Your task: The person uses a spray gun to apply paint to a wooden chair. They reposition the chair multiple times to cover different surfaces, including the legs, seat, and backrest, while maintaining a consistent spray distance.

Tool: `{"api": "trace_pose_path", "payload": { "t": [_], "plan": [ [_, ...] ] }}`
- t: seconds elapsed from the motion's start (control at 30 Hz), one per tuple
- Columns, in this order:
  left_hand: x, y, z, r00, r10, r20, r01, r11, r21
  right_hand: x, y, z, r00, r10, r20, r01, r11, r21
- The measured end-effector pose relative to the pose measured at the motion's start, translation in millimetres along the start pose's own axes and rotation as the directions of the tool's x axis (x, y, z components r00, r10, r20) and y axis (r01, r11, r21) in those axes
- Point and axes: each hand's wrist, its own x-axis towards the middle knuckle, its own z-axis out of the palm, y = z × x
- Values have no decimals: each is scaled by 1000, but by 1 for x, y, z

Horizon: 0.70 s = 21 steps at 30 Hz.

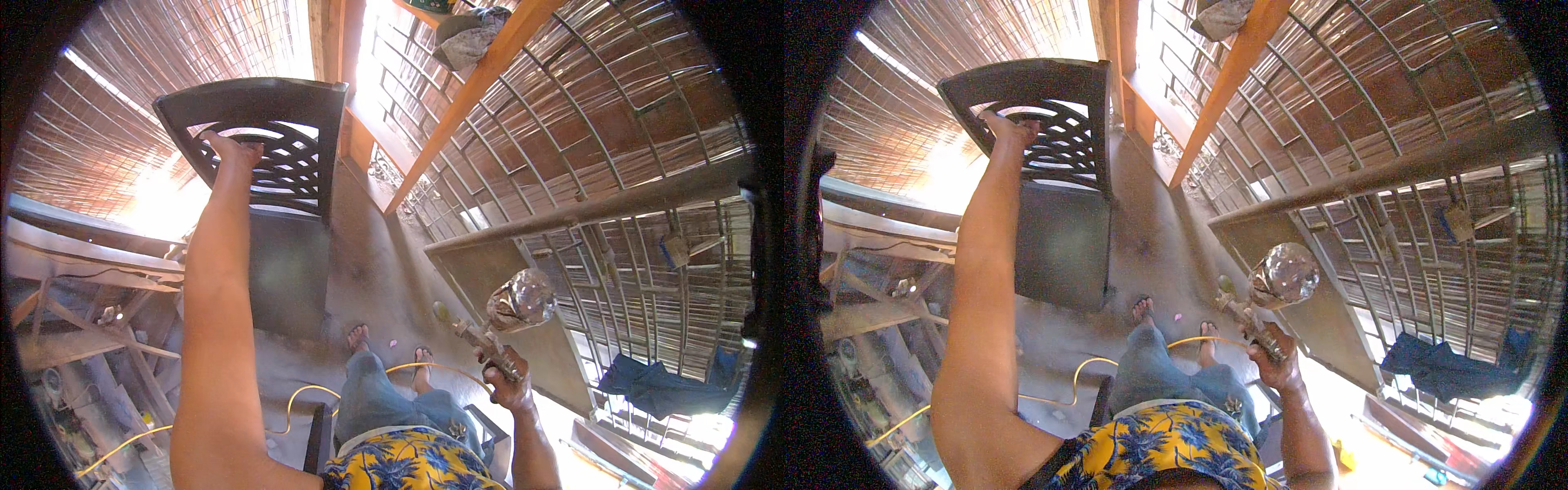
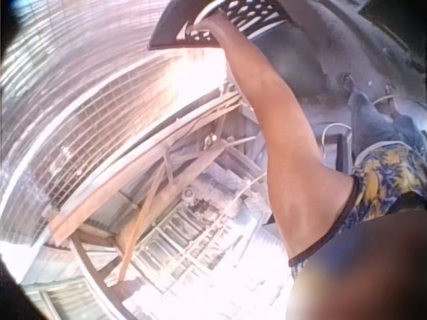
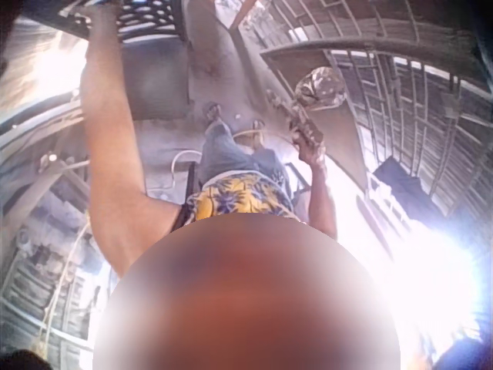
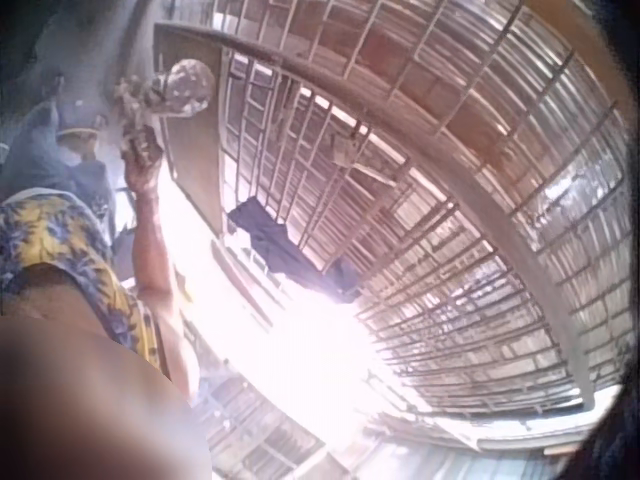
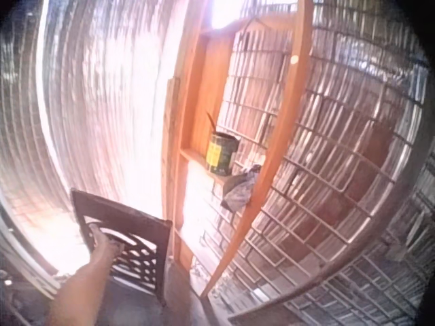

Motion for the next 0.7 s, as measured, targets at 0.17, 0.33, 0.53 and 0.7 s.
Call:
{"api": "trace_pose_path", "payload": {
  "t": [0.17,0.33,0.53,0.7],
  "plan": [
    [23,-7,-5,996,45,-71,-46,999,-5,12,0,-2,994,-105,-38,107,994,34],
    [8,0,-48,1000,22,8,-22,999,26,39,-1,-1,996,90,25,-92,985,144],
    [-128,-60,-258,996,-91,23,89,994,67,139,-57,16,990,-144,-8,144,985,100],
    [-374,-146,-495,735,-265,-624,313,949,-35,216,-110,21,931,-366,3,349,890,293]
  ]
}}
